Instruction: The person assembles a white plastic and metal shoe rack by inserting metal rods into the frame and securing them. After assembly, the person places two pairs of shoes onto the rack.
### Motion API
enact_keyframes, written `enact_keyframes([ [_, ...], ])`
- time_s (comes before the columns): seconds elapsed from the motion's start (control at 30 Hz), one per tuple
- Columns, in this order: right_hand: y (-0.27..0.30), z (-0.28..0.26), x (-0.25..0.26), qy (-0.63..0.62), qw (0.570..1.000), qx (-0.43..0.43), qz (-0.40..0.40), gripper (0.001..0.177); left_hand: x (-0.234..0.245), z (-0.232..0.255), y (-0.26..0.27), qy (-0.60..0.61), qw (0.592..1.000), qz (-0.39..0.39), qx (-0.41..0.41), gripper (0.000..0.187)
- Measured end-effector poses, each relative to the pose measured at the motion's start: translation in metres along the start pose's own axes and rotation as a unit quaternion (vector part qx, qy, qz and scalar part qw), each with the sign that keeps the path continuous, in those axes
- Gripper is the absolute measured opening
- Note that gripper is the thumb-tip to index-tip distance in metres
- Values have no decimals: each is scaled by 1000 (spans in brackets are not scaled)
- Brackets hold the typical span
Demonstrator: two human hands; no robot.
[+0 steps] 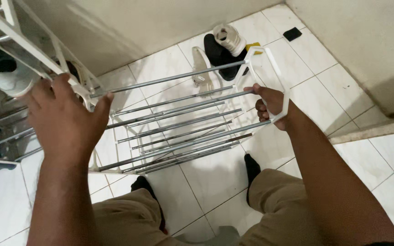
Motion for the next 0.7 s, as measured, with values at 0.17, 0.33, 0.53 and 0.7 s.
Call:
enact_keyframes([
  [0.17,6,-12,-37,-10,999,23,-29,57,-4,-77,29,15,970,-150,192,69],
  [0.33,-18,-14,-64,-3,997,79,-25,58,14,-118,45,94,964,-121,218,63],
  [0.53,-78,-12,-67,-146,974,162,67,70,-9,-163,106,268,816,-267,436,71],
  [0.7,-84,-15,-78,-247,955,161,-19,88,-10,-190,122,308,814,-265,415,110],
])
Point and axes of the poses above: each hand's wrist, its own y-axis away from the middle knuckle, its own x-axis out of the back of the hand, z = x × y, the point moved 9 cm from there along -y, towards the middle knuckle, and after that the axes turned 15 degrees about z, right-handed, at the moved point
